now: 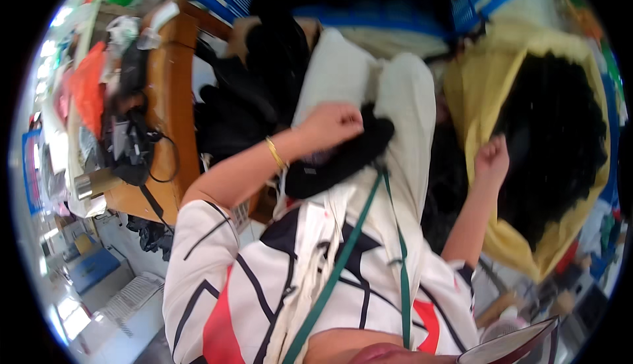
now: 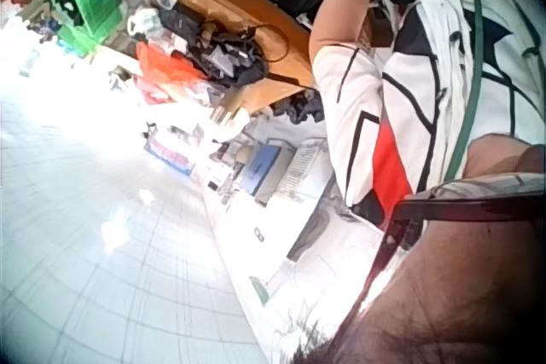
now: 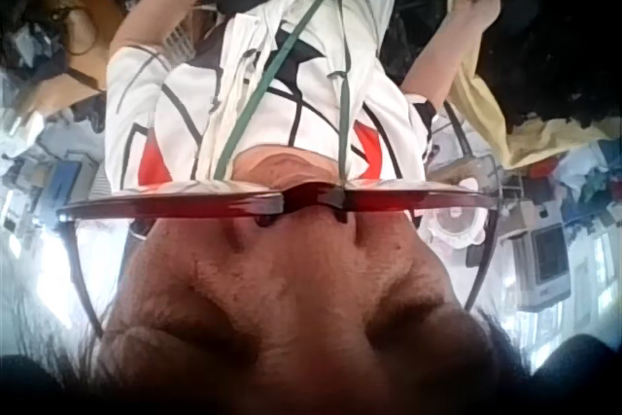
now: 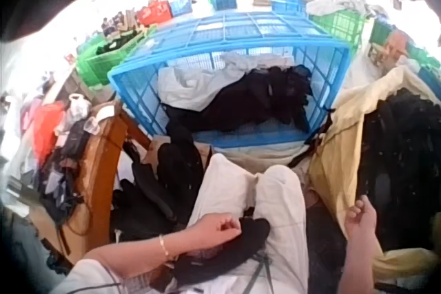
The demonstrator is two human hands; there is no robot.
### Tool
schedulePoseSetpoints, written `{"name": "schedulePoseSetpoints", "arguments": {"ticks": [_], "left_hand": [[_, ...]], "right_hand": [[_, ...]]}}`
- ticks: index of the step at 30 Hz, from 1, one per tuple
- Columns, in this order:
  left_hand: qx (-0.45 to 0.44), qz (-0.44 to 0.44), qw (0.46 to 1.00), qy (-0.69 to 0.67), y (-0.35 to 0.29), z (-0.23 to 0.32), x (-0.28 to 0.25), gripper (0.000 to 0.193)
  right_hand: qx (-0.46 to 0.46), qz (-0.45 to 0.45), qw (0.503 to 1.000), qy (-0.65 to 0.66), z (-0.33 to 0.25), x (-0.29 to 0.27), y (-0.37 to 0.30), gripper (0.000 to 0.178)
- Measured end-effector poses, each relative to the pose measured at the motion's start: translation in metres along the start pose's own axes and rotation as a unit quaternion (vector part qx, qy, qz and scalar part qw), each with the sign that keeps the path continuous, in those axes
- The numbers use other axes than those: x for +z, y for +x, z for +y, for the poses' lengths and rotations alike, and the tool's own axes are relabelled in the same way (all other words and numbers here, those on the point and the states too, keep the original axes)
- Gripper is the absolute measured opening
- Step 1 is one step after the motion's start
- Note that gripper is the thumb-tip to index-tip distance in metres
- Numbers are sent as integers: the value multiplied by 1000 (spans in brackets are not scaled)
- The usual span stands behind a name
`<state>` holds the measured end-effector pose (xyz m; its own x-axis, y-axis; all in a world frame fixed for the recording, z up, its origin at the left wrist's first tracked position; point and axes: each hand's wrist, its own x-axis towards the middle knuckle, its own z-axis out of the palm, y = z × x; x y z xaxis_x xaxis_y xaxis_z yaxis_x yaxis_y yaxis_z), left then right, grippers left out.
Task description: The person hand-sews a black shoe using a needle and thread. They repeatedly insert the needle through the shoe material and pull the thread tight, working on the shoe while it rests on their lap.
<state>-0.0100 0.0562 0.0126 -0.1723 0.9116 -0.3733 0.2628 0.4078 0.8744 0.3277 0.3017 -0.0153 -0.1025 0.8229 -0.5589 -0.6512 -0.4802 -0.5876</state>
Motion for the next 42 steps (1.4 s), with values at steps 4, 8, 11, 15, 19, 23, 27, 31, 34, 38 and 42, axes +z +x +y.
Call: {"name": "schedulePoseSetpoints", "arguments": {"ticks": [4,8,11,15,19,23,27,31,34,38,42], "left_hand": [[168,69,949,259,-1,1,-5,15],[124,36,944,303,7,7,-4,16],[134,7,926,352,14,13,0,17],[197,35,903,380,10,17,8,16],[246,66,887,385,6,2,14,15],[217,60,903,365,4,2,14,14],[163,70,949,261,6,-5,11,16],[166,107,964,176,14,-27,11,18],[169,103,972,129,17,-25,12,19],[145,94,977,124,16,-28,11,20],[31,76,996,-26,16,-38,8,19]], "right_hand": [[-37,-59,996,-47,0,23,-21,8],[-124,-216,962,-115,-17,64,-60,9],[-170,-272,934,-157,-29,90,-88,9],[-207,-277,918,-194,-41,110,-101,8],[-279,-250,922,-97,-89,117,-88,9],[-411,-223,877,-107,-90,115,-69,11],[-286,-277,812,-427,-6,113,-96,8],[-406,-438,418,-684,77,106,-113,7],[-358,-473,330,-734,118,89,-111,12],[-355,-486,324,-730,116,94,-115,11],[-416,-371,453,-696,105,98,-138,31]]}}
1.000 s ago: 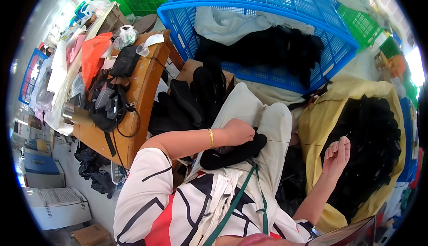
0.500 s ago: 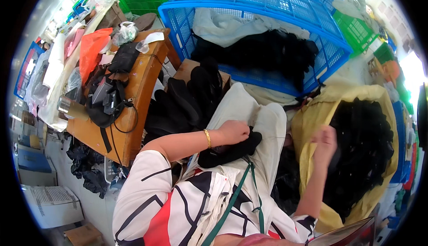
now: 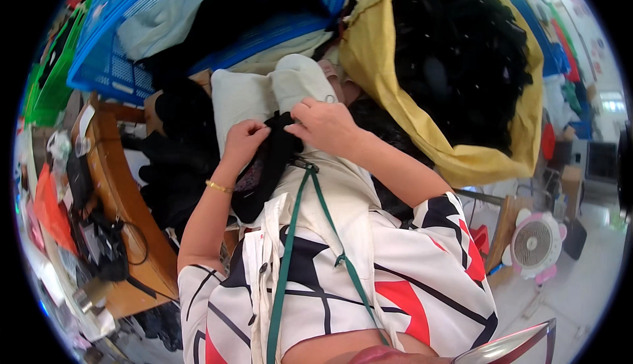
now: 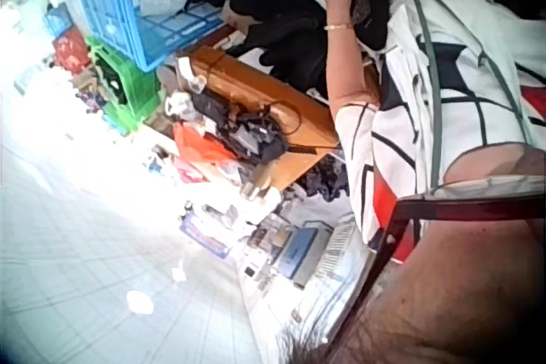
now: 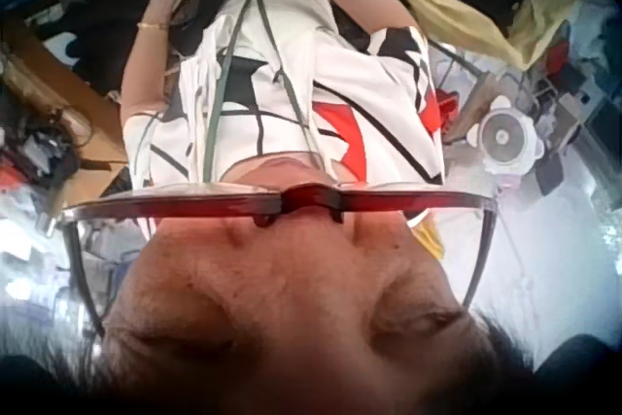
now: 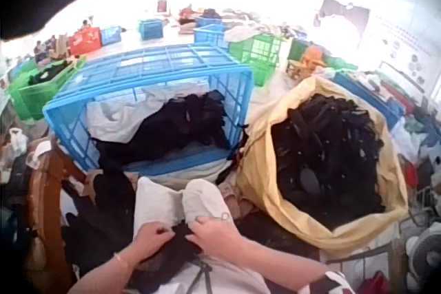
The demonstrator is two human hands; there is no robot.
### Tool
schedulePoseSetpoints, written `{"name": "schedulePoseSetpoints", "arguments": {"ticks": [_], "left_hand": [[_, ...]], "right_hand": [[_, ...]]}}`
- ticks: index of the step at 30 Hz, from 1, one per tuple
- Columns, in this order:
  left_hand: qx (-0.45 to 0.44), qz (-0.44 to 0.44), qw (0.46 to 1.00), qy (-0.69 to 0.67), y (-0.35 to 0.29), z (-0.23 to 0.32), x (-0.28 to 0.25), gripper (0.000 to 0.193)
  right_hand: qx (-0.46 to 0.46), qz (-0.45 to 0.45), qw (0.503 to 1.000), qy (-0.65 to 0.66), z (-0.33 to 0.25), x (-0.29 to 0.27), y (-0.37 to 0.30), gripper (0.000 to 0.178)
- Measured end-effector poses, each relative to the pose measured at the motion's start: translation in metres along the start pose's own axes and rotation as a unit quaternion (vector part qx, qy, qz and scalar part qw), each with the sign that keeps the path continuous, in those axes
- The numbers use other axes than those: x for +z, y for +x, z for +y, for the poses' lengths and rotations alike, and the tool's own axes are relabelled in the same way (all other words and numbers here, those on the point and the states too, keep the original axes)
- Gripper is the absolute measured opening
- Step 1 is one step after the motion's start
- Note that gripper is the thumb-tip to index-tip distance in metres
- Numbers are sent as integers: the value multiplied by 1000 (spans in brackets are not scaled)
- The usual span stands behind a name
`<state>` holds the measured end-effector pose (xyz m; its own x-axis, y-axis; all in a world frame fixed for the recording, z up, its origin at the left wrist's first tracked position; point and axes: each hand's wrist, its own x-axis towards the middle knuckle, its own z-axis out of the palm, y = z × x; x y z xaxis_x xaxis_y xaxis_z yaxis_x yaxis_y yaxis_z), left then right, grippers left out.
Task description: The person hand-sews a black shoe using a needle and thread. They repeatedly insert the needle through the shoe material and pull the thread tight, working on the shoe while it rests on their lap.
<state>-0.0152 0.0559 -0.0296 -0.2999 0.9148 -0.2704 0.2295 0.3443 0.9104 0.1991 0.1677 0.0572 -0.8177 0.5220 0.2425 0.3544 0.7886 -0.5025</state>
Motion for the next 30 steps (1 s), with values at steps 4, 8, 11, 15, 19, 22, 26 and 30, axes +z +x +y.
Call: {"name": "schedulePoseSetpoints", "arguments": {"ticks": [4,8,11,15,19,22,26,30], "left_hand": [[-43,0,999,-29,0,2,2,20],[4,4,1000,3,4,-1,1,22],[-23,8,999,-35,2,6,2,22],[-72,7,994,-85,-3,11,-2,20],[-107,-2,983,-146,-4,4,0,16],[-125,-3,976,-177,-6,5,1,16],[-139,-4,968,-210,-8,8,1,17],[-149,-8,965,-215,-8,11,0,18]], "right_hand": [[68,-223,971,-47,-19,3,-15,53],[101,-383,914,-83,-12,19,-30,69],[129,-376,917,28,10,31,-38,54],[140,-331,921,153,25,12,-47,25],[166,-302,914,213,15,-21,-44,25],[143,-248,945,159,-7,-33,-19,25],[17,-178,983,34,-14,-8,8,27],[-39,-182,978,-93,-20,13,26,24]]}}
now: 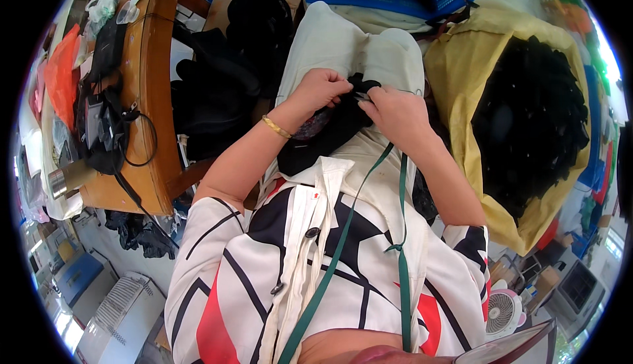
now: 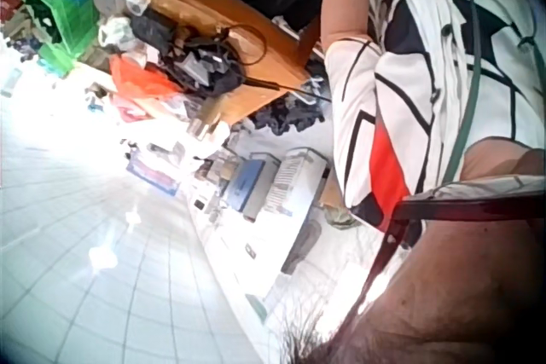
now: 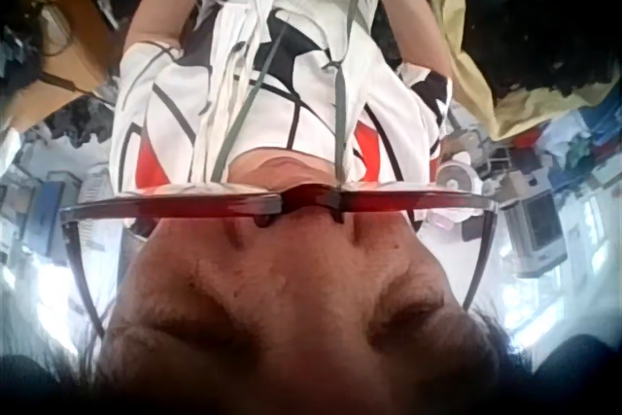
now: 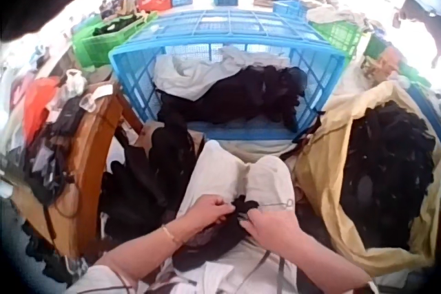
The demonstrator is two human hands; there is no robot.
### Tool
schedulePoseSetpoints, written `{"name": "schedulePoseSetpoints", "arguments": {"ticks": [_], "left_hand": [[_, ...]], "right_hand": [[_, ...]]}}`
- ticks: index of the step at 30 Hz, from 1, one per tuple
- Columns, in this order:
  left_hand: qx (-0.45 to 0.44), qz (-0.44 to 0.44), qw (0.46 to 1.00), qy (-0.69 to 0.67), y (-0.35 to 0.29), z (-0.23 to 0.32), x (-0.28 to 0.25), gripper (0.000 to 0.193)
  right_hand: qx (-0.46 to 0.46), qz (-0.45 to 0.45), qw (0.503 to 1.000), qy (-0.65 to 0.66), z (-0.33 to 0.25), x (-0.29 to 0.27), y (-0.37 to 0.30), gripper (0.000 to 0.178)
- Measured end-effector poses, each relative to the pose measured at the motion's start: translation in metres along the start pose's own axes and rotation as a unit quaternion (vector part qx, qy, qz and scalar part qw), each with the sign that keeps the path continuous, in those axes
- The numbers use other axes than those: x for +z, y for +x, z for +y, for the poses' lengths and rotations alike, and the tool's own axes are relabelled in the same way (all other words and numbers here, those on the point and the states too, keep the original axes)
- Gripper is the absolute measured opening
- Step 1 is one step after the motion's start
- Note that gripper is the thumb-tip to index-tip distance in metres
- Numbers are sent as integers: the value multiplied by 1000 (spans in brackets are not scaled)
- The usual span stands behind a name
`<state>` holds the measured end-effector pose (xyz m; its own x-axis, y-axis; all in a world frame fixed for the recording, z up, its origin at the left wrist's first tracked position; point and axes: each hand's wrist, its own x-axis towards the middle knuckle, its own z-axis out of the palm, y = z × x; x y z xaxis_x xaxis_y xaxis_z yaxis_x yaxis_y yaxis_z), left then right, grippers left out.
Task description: The person hand-sews a black shoe using a needle and thread. They repeatedly insert the needle through the shoe material and pull the thread tight, working on the shoe while it rests on their lap.
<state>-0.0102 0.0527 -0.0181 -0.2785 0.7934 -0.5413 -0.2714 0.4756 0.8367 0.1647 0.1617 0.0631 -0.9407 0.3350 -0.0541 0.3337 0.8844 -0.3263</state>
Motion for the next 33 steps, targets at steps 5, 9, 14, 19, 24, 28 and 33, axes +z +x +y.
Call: {"name": "schedulePoseSetpoints", "arguments": {"ticks": [5,9,14,19,24,28,33], "left_hand": [[-10,2,1000,-2,1,0,0,18],[-12,3,1000,-9,2,-2,-1,18],[-9,-1,1000,-11,5,-4,0,17],[10,2,1000,10,-1,1,-1,17],[-4,-47,992,121,-11,14,-9,18],[-65,-100,967,223,-20,21,4,22],[-49,-100,980,162,-19,2,11,26]], "right_hand": [[-6,-34,999,-20,3,10,14,22],[-4,-39,999,-19,2,12,19,20],[-30,-22,999,-13,7,17,20,21],[-75,-21,997,-17,-4,2,8,22],[12,34,997,62,-1,-15,-13,21],[11,10,995,103,27,15,-29,17],[28,22,987,155,46,23,-47,16]]}}
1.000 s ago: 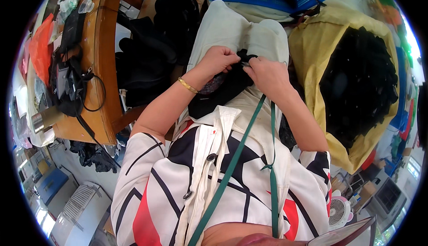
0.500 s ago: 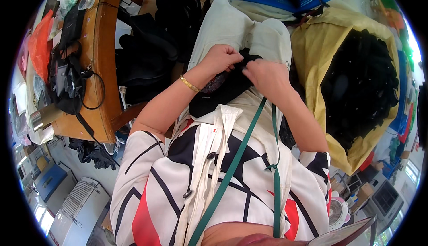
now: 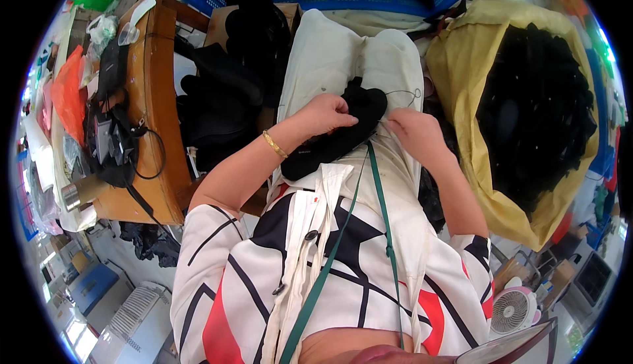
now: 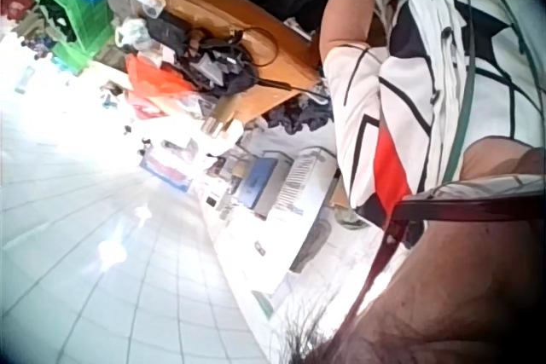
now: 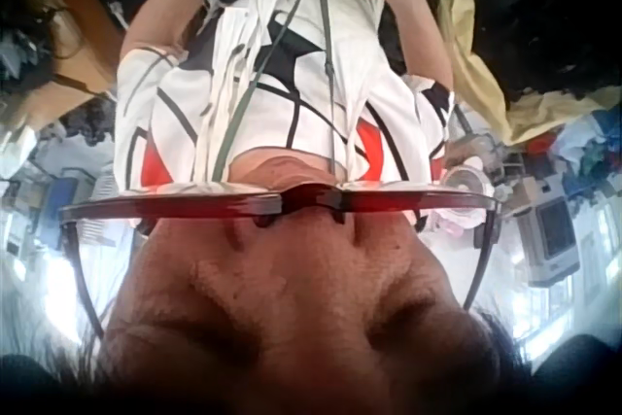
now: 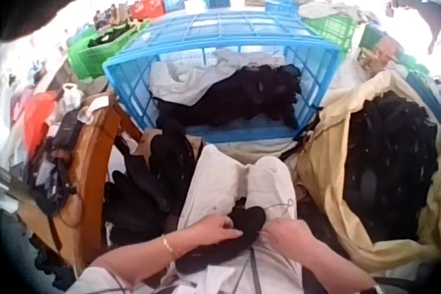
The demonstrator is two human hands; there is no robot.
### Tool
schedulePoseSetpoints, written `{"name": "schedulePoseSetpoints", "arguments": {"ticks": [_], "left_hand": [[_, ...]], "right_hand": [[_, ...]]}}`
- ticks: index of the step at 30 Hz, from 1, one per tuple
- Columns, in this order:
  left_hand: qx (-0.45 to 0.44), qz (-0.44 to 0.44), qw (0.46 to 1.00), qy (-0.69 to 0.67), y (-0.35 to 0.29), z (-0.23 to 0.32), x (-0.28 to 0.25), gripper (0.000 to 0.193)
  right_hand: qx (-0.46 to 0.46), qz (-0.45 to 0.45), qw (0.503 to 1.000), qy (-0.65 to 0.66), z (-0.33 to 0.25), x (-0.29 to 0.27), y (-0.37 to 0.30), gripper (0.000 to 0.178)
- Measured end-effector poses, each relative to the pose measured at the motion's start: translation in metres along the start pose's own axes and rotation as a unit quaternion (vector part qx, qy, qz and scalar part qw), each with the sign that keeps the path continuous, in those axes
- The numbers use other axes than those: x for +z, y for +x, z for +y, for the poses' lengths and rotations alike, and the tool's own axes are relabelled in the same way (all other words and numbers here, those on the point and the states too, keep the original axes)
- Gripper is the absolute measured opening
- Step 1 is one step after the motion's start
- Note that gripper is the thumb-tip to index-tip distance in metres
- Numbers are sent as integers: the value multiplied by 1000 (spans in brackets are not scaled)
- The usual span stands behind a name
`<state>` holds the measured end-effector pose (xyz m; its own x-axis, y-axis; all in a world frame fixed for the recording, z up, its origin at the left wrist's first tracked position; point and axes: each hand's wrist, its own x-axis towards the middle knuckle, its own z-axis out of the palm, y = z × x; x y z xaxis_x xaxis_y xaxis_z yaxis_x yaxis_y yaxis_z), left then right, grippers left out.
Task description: The person hand-sews a black shoe using a needle and thread. They repeatedly insert the needle through the shoe material and pull the thread tight, working on the shoe while it rests on their lap.
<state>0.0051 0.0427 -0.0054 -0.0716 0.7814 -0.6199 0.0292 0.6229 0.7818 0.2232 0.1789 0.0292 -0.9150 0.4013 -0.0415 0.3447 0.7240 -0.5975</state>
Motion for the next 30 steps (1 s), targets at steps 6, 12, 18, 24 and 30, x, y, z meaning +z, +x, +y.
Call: {"name": "schedulePoseSetpoints", "arguments": {"ticks": [6,12,18,24,30], "left_hand": [[157,84,982,56,-28,26,1,15],[309,115,934,136,-33,18,8,9],[130,68,986,-85,-40,26,0,11],[84,10,970,-226,-50,43,9,6],[93,4,968,-233,-48,37,9,4]], "right_hand": [[232,188,824,482,44,-33,-17,8],[133,137,896,400,7,-2,-9,29],[67,164,975,132,-35,-12,-4,42],[140,130,942,276,-25,-2,-8,42],[157,104,895,405,-21,7,-16,41]]}}
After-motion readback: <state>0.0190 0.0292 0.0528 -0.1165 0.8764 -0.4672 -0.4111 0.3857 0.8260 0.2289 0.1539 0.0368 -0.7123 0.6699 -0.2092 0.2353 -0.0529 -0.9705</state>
